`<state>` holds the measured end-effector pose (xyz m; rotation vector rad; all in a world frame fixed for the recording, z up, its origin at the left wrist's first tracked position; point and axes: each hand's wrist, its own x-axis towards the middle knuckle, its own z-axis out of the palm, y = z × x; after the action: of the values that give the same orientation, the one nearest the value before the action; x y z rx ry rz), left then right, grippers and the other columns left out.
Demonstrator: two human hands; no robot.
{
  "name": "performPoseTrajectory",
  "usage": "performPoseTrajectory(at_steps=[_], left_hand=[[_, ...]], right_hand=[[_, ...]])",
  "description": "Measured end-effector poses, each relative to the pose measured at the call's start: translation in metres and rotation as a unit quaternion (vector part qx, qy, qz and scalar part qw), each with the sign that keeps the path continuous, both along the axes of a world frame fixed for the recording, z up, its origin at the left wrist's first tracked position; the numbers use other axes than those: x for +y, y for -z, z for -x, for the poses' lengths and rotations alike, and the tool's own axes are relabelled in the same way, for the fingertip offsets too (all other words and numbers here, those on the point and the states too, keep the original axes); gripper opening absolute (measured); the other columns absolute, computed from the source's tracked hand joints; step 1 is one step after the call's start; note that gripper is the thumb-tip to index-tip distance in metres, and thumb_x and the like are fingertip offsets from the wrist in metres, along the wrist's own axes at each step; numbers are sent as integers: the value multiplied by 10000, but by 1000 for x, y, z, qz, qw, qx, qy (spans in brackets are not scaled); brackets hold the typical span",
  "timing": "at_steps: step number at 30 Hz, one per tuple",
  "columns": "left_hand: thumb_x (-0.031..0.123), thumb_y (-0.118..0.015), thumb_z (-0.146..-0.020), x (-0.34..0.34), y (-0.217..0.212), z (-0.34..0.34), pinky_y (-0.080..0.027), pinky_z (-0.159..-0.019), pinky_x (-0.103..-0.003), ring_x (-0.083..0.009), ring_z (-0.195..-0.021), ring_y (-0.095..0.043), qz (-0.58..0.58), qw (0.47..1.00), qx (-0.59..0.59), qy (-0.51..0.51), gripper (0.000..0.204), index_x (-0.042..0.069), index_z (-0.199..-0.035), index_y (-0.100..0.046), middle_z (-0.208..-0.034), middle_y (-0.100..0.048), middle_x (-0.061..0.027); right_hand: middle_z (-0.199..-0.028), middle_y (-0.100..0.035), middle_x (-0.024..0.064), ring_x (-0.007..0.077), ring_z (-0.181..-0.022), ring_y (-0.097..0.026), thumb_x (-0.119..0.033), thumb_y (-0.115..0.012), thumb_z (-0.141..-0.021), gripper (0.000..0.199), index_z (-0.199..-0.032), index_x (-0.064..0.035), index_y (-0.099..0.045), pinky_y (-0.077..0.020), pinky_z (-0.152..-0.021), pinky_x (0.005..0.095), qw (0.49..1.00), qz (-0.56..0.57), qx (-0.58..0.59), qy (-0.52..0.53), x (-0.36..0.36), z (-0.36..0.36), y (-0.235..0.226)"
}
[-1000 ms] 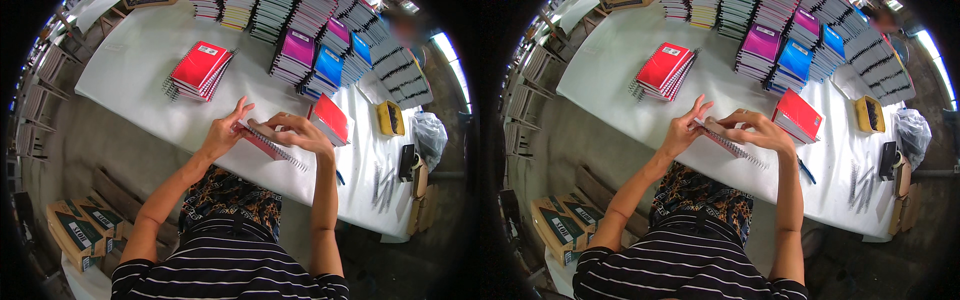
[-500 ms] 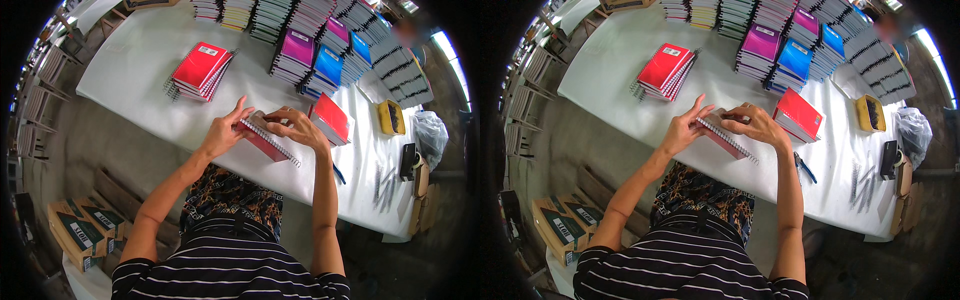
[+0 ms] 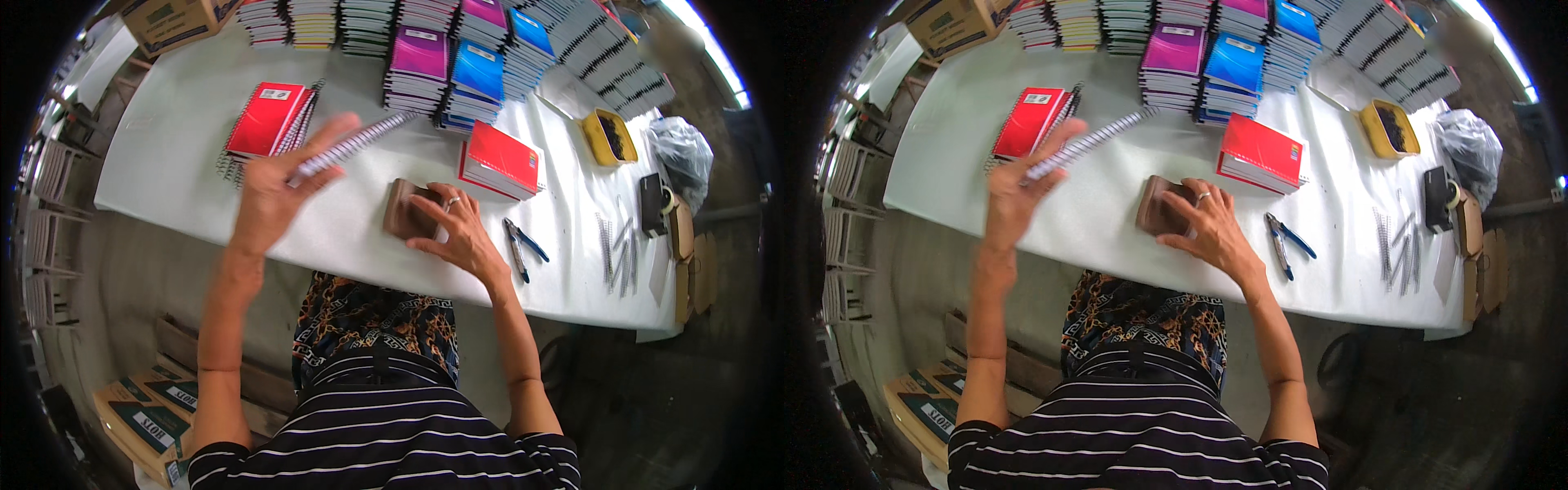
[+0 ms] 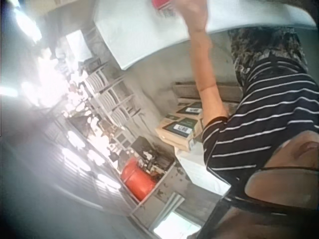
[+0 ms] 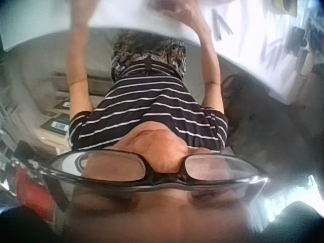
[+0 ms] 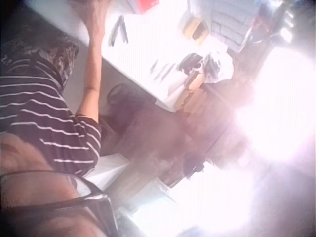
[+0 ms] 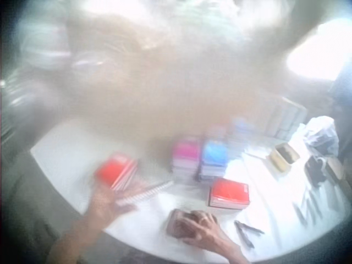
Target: The person repeatedly assembles spiral-bound notebooks by inserting metal wire spirals into pre-punched holes of red notebook covers and pages. They use pliers to close the spiral ends and stack the finished notebooks on the table.
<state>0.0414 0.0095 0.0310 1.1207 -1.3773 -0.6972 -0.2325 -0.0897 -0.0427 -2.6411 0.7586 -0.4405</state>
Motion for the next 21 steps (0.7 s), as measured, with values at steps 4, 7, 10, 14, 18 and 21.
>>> performPoseTrajectory(at_steps=[4,7,10,14,18,21], left_hand=[[114,-677,-890,-4,81,45,-409,-1073,-497,-317,-1376,-455,60,901,-429,-4,635,105,-1479,-440,-1459,-521,-95],[267,-613,-939,1,97,74,-298,-1128,-555,-377,-1429,-347,20,933,-350,-76,637,143,-1517,-376,-1507,-462,-78],[366,-568,-956,3,110,77,-268,-1139,-557,-384,-1425,-352,8,920,-365,-145,631,171,-1522,-367,-1520,-451,-28],[347,-581,-950,6,107,78,-281,-1130,-557,-376,-1407,-383,-12,879,-449,-158,640,169,-1524,-359,-1510,-465,-30],[286,-617,-932,8,102,83,-314,-1110,-559,-368,-1388,-413,-24,883,-435,-173,652,167,-1521,-364,-1498,-479,-32],[204,-652,-901,9,97,86,-338,-1096,-559,-370,-1379,-425,-29,886,-424,-184,679,154,-1517,-367,-1492,-485,-37]], right_hand=[[-1406,-444,192,361,-1298,-415,-448,-758,-801,671,-1361,-143,-552,-348,-1058,496,973,105,-1,204,5,69,5],[-1304,-506,191,361,-1243,-455,-278,-698,-886,516,-1348,-98,-555,-367,-1035,482,929,134,119,324,20,119,17],[-1190,-548,186,354,-1168,-501,-133,-643,-914,428,-1332,-81,-566,-410,-986,458,929,162,79,322,25,127,41],[-1035,-576,148,286,-874,-606,-4,-649,-875,374,-1238,-95,-647,-527,-739,385,962,17,-101,251,57,63,12],[-1037,-546,113,264,-900,-557,-187,-740,-829,427,-1239,-130,-634,-448,-795,389,987,74,-96,106,77,5,-11],[-1057,-541,109,259,-913,-556,-196,-760,-810,438,-1224,-130,-635,-436,-795,385,983,89,-111,112,74,-9,-8]])
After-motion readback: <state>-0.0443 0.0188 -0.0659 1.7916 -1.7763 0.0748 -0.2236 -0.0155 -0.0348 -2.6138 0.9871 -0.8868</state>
